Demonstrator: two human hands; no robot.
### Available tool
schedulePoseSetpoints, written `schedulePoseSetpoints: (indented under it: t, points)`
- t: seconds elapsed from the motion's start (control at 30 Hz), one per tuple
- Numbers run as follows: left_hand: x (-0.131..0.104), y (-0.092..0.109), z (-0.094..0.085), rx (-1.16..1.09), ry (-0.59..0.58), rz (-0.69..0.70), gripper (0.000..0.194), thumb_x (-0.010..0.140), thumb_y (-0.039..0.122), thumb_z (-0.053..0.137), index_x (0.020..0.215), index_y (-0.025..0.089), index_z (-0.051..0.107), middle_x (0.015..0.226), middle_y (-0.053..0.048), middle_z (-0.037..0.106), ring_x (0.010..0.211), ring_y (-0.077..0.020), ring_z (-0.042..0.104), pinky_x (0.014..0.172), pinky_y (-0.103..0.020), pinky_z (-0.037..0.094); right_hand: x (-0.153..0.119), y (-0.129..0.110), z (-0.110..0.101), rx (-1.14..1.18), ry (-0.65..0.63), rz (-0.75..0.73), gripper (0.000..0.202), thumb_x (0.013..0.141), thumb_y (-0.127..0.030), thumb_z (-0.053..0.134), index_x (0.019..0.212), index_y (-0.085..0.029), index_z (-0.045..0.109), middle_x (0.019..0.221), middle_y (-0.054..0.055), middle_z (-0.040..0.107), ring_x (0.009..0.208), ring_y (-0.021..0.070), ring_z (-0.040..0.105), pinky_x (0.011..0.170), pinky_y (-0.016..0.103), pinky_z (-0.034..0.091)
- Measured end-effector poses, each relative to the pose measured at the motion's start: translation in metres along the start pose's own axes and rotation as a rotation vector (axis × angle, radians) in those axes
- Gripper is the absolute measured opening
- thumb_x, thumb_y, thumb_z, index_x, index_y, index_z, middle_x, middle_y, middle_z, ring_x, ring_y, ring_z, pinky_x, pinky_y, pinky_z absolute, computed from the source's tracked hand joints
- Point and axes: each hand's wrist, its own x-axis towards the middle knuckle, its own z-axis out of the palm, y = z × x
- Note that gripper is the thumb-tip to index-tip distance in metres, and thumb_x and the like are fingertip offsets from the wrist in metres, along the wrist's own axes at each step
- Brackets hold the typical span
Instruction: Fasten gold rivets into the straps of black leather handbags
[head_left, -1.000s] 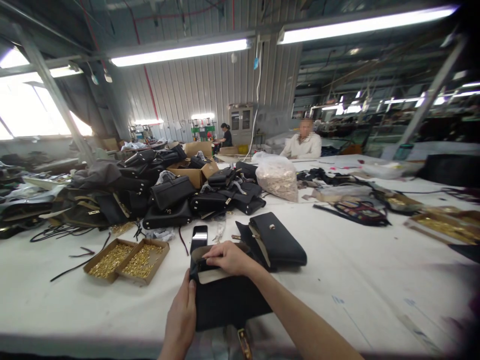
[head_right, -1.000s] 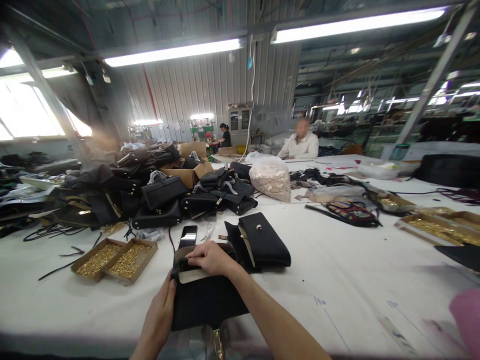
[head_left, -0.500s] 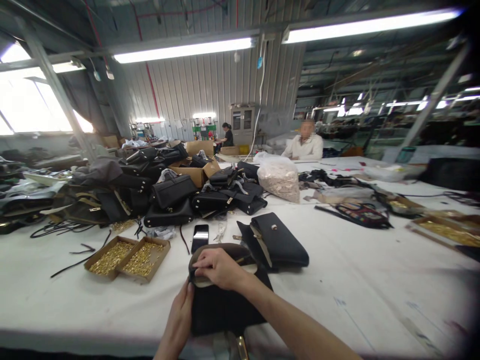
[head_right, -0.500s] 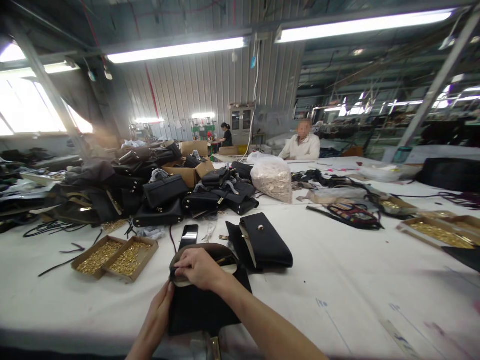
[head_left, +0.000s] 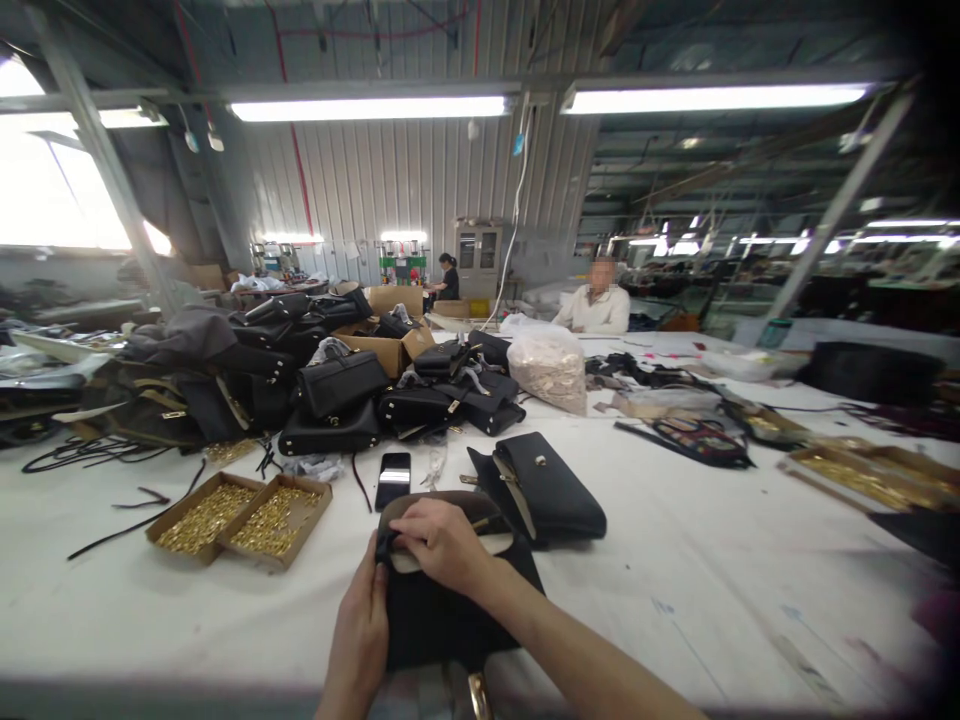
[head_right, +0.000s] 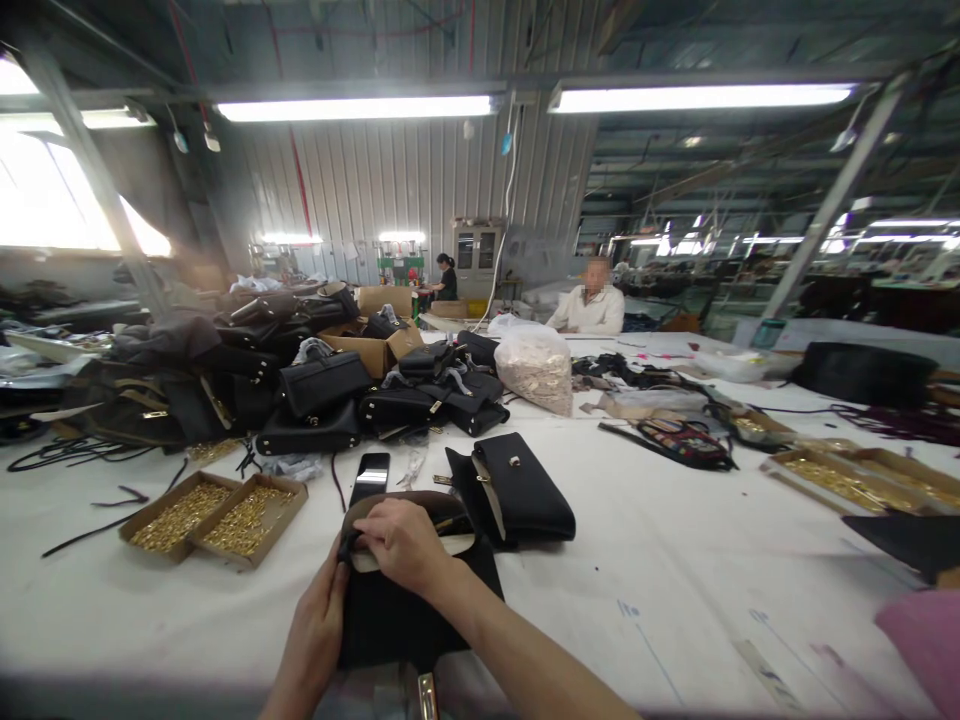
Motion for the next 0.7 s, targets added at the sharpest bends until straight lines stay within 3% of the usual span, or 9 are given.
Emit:
schedulePoseSetpoints:
  t: [0.13,0.23,0.4,0.7]
  points:
    - [0.001,-0.004,-0.004,0.079,-0.034,0.044,0.060,0.115,0.046,0.041,0.168,0.020,0.052,0.171,-0.013,0.053,0.163,-0.0303,0.046,0.139,-0.056,0.033,0.005,-0.010,-0.007,-0.098,-0.038,-0.056,0.009,0.100,-0.024,0.078,0.105,-0.023,0.085,0.095,0.006,0.082,0.098,0.0251,0.072,0.100,0.042,0.053]
    - [0.001,-0.008,-0.005,0.140,-0.043,0.096,0.060,0.115,0.043,0.040,0.169,0.019,0.049,0.172,-0.015,0.052,0.162,-0.0299,0.047,0.137,-0.055,0.035,0.009,-0.012,-0.008,-0.052,-0.068,-0.055,0.006,0.099,-0.021,0.078,0.099,-0.023,0.084,0.095,0.004,0.082,0.095,0.0224,0.073,0.093,0.035,0.055]
    - [0.000,-0.011,-0.004,0.229,-0.007,0.142,0.059,0.116,0.039,0.038,0.171,0.018,0.045,0.172,-0.016,0.051,0.161,-0.0299,0.049,0.133,-0.054,0.042,0.011,-0.007,-0.004,-0.009,-0.059,0.006,0.013,0.100,-0.022,0.076,0.108,-0.026,0.087,0.103,0.003,0.083,0.093,0.0203,0.077,0.086,0.029,0.057]
    - [-0.007,-0.003,0.004,0.379,0.086,0.126,0.058,0.114,0.035,0.041,0.170,0.019,0.048,0.166,-0.015,0.059,0.148,-0.0329,0.064,0.114,-0.046,0.060,0.008,-0.007,-0.001,0.035,-0.014,0.033,0.024,0.097,-0.019,0.075,0.117,-0.026,0.086,0.112,0.004,0.085,0.101,0.0217,0.080,0.094,0.030,0.061]
